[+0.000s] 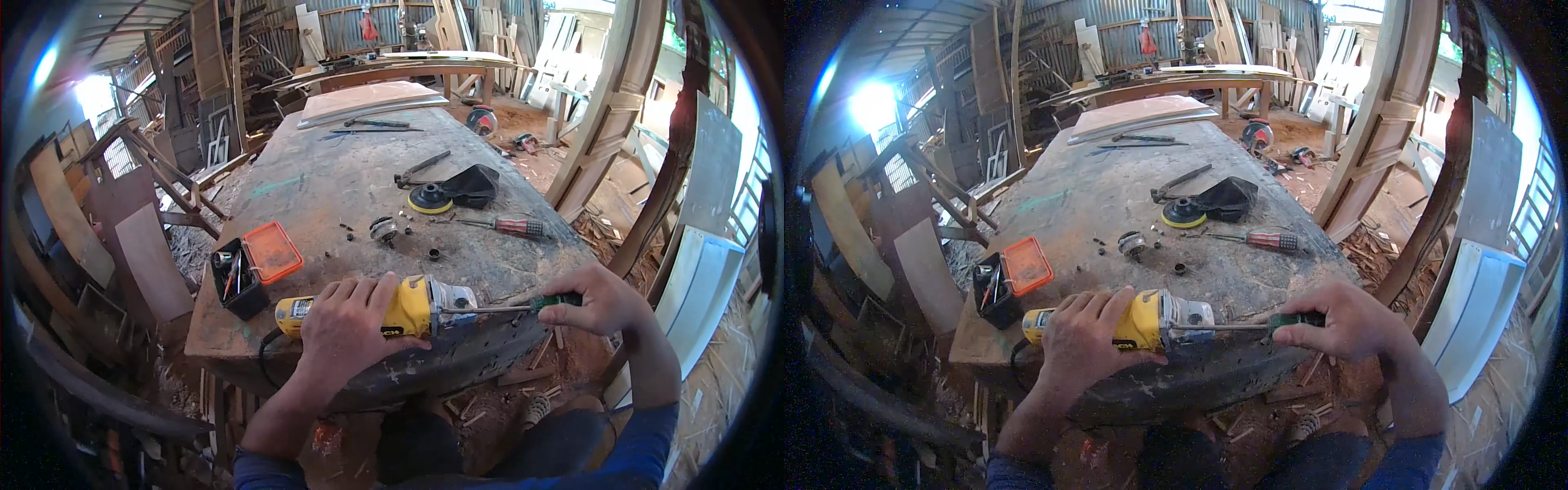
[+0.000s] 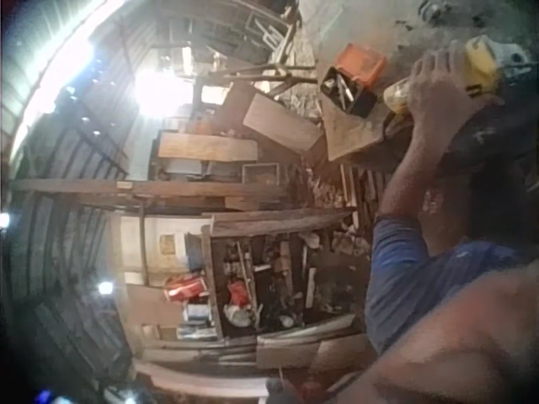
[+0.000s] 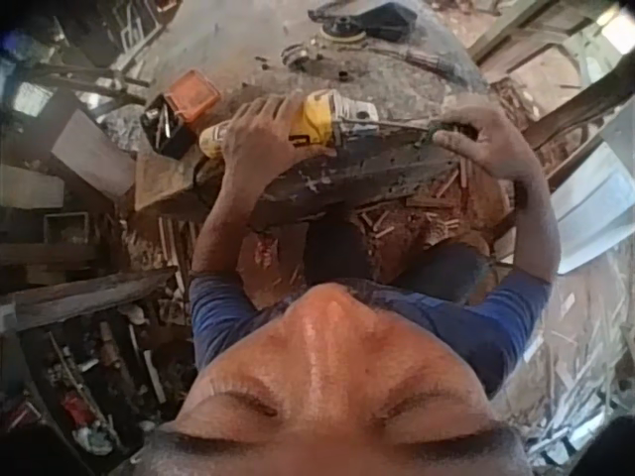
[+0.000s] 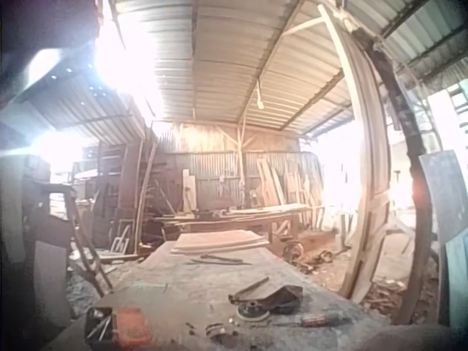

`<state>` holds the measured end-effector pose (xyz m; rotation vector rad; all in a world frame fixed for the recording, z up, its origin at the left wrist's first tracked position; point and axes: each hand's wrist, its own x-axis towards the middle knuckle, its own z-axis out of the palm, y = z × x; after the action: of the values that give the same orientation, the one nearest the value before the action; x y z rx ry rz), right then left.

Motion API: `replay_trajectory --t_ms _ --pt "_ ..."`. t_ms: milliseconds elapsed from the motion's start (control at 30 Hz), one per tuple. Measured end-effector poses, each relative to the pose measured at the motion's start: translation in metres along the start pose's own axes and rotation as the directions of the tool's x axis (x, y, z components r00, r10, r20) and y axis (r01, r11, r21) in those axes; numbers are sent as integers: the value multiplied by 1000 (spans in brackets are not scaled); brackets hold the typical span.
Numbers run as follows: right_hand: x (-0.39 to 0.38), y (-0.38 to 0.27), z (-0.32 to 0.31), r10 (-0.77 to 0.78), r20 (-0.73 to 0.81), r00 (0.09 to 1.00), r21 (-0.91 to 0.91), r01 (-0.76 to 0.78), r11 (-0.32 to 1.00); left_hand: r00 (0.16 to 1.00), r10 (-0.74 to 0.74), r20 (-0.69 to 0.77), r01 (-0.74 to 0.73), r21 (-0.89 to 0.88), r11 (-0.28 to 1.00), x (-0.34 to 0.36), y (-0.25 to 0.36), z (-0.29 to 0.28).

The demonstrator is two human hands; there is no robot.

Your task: The person disassembles an angle grinder by loosening and prying its gear head casing using a screwdriver, then removes the metal casing from the grinder body by hand.

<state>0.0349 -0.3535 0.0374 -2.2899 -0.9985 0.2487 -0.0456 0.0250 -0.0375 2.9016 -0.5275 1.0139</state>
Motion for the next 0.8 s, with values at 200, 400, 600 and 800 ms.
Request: replay_trajectory --t_ms 200,400,600,800 --pt "4 -6 4 -291 -143 946 -308 237 921 998 -55 18 55 -34 998 -2 2 -2" --pt "-6 -6 14 -531 -135 837 -779 241 579 999 -31 9 32 -45 998 6 2 -2" --pt "15 1 -2 -73 -21 997 -22 72 997 996 -53 67 56 -40 998 4 1 -2" --pt "18 17 5 -181 0 984 -163 178 970 997 -69 30 71 -77 994 0 0 2"
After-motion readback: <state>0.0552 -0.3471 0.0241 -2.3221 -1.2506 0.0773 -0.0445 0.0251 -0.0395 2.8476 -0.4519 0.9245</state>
